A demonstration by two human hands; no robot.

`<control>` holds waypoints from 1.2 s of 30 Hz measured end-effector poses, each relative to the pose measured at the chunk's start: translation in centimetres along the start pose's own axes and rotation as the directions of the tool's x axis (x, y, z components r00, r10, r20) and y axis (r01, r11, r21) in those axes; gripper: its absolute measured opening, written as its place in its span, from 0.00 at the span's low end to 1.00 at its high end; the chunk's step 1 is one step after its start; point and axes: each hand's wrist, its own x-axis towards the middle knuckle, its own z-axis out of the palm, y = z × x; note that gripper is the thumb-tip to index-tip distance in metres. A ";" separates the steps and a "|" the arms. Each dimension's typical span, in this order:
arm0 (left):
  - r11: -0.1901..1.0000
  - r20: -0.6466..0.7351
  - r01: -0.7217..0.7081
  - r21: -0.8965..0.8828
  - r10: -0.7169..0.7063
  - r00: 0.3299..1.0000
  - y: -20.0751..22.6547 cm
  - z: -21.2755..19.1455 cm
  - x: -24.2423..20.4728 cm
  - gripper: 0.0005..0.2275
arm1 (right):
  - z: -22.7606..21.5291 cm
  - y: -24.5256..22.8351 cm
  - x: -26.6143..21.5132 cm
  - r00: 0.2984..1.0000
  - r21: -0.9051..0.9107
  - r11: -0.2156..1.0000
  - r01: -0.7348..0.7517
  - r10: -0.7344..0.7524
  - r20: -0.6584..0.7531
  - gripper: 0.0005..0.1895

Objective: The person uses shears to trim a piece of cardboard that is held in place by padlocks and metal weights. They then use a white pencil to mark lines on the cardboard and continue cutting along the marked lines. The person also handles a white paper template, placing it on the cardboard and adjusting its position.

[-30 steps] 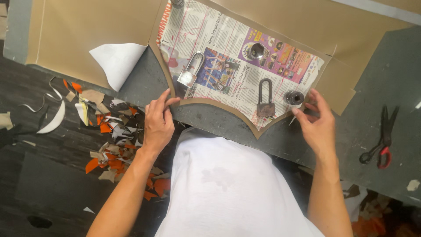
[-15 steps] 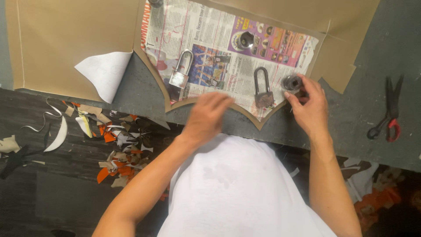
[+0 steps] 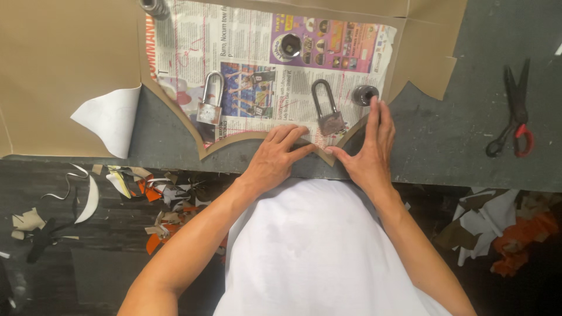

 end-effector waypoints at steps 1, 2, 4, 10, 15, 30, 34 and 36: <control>1.000 -0.001 0.006 0.001 -0.006 1.000 0.2 0.1 0.1 0.24 | -0.1 0.1 -0.1 1.000 0.001 1.000 -0.005 0.005 0.007 0.72; 1.000 -0.001 0.008 0.002 -0.008 1.000 0.3 0.1 -0.1 0.24 | 0.0 0.1 -0.1 1.000 0.005 1.000 -0.007 0.007 0.017 0.71; 1.000 -0.004 0.008 0.006 -0.008 1.000 0.2 -0.1 -0.3 0.24 | 0.2 0.1 -0.3 1.000 -0.007 1.000 0.002 -0.002 0.019 0.72; 0.996 -0.011 0.047 -0.070 -0.048 0.999 0.0 0.4 -0.4 0.24 | 0.1 0.7 -0.3 0.999 -0.015 1.000 0.012 -0.012 0.040 0.73; 0.979 -0.311 0.187 -0.081 -0.203 0.928 -2.5 -2.4 -0.4 0.22 | 0.3 0.7 -0.1 0.999 -0.017 1.000 -0.001 0.002 0.052 0.73; 0.807 -0.550 0.591 -0.008 -0.497 0.671 -4.8 -6.2 -3.5 0.16 | 0.1 0.5 0.0 0.997 -0.020 0.999 -0.037 0.038 0.072 0.74; 0.797 -0.542 0.603 -0.044 -0.526 0.655 -4.5 -5.9 -3.5 0.16 | 0.1 0.4 0.0 0.995 -0.021 0.998 -0.059 0.060 0.076 0.74; 0.802 -0.533 0.597 -0.031 -0.518 0.669 -4.6 -6.2 -3.6 0.16 | 0.1 0.3 0.0 0.996 -0.024 0.998 -0.059 0.061 0.072 0.74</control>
